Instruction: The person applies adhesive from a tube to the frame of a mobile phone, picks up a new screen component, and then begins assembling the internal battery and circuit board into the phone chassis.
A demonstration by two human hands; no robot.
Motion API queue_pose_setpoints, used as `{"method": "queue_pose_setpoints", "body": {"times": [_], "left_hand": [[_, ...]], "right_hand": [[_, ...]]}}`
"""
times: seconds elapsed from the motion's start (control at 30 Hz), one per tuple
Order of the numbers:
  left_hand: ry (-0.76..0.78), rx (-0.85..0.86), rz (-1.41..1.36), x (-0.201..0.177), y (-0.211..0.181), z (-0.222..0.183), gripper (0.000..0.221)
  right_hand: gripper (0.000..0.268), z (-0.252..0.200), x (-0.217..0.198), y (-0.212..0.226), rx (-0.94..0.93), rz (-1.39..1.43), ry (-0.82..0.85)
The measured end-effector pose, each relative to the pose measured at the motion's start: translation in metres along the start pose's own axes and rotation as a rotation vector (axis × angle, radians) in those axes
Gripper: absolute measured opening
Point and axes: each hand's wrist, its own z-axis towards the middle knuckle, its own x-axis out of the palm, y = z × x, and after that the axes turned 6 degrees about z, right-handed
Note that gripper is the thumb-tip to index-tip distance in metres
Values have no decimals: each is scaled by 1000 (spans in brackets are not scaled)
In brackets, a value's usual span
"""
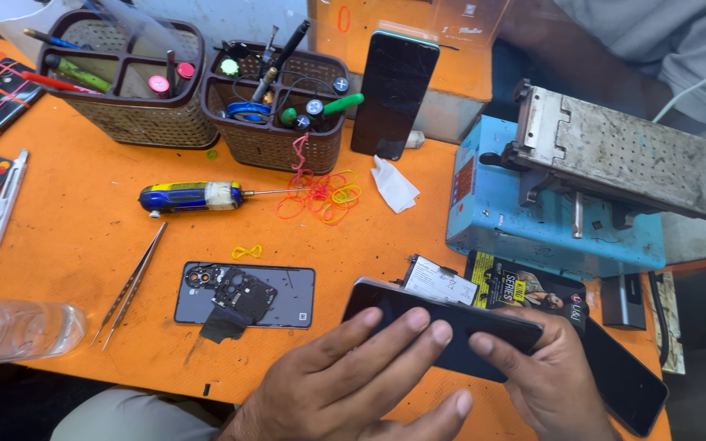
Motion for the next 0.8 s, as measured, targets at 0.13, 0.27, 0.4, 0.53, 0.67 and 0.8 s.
{"method": "queue_pose_setpoints", "body": {"times": [0.13, 0.27, 0.4, 0.53, 0.67, 0.8], "left_hand": [[-180, -325, -214, 13, -12, -15, 60], [-448, -1156, -1063, 40, -33, -22, 69], [-280, -1466, -1619, 55, -45, -28, 31], [-188, -1474, -1547, 57, -50, -28, 22], [-182, -1510, -1516, 55, -50, -30, 16], [-161, -1528, -1500, 53, -49, -29, 12]], "right_hand": [[22, -1, 15, -4, -115, 304, -73], [32, -2, 35, -3, -85, 321, -208], [26, -6, 45, -13, -78, 408, -249], [27, -9, 48, -23, -49, 422, -301], [31, -9, 49, -33, -28, 401, -323], [37, -12, 49, -40, -11, 418, -366]]}}
